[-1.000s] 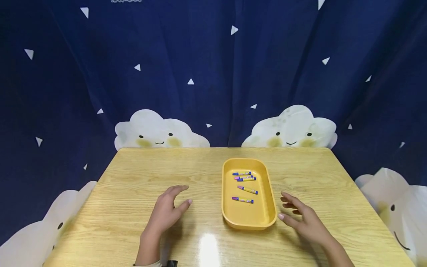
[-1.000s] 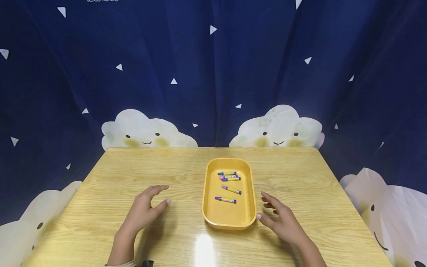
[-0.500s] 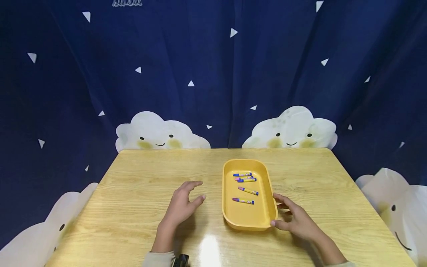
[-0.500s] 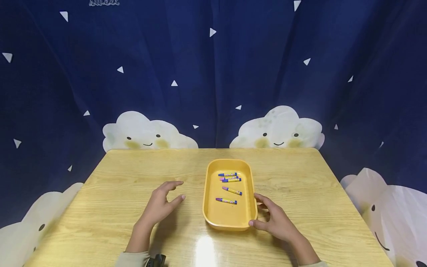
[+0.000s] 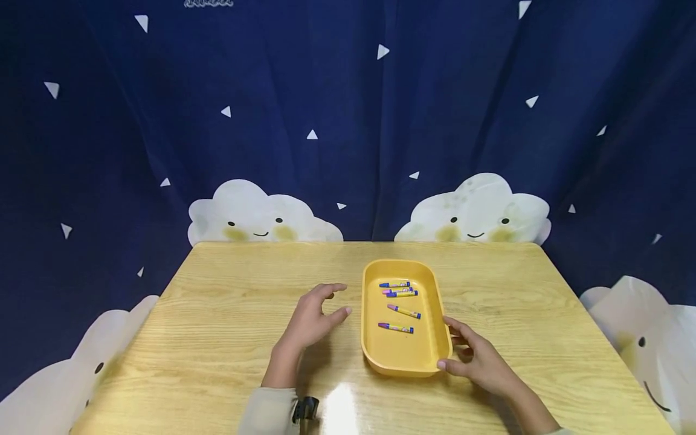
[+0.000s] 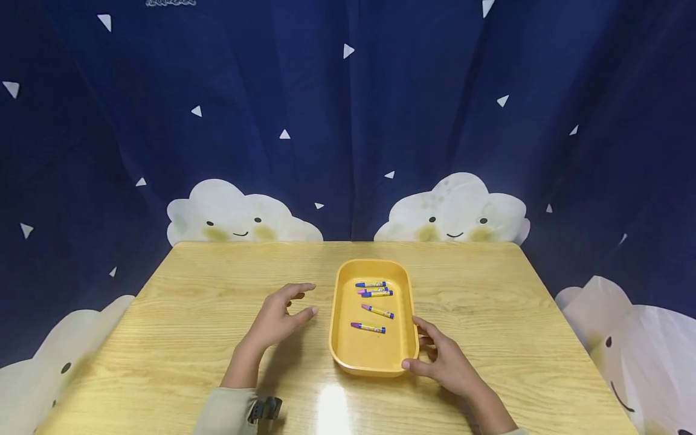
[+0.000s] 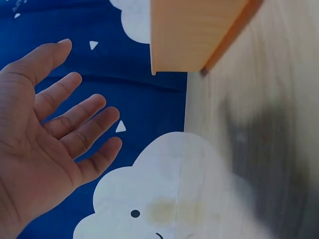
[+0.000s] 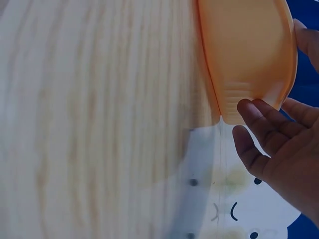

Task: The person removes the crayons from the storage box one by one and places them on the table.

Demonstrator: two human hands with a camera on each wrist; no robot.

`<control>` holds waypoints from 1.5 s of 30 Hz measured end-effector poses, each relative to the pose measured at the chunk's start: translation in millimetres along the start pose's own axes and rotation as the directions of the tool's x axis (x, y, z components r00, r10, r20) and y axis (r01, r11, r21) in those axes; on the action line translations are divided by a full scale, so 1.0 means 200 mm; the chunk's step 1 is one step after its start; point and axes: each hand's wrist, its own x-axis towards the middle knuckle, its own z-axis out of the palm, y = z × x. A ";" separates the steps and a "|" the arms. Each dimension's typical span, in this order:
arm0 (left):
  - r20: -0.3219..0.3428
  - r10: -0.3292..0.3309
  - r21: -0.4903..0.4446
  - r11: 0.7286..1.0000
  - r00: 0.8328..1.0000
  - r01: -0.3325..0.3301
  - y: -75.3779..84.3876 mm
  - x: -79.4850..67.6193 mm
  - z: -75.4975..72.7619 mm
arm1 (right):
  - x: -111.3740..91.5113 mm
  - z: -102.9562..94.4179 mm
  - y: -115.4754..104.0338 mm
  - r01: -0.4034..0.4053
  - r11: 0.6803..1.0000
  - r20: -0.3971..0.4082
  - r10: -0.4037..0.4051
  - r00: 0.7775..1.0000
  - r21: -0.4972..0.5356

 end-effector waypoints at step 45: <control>0.219 -0.115 -0.244 0.955 0.969 0.168 0.10 0.44 0.27 | 0.00 0.01 -0.01 0.108 0.993 -0.043 -0.106 0.993 0.044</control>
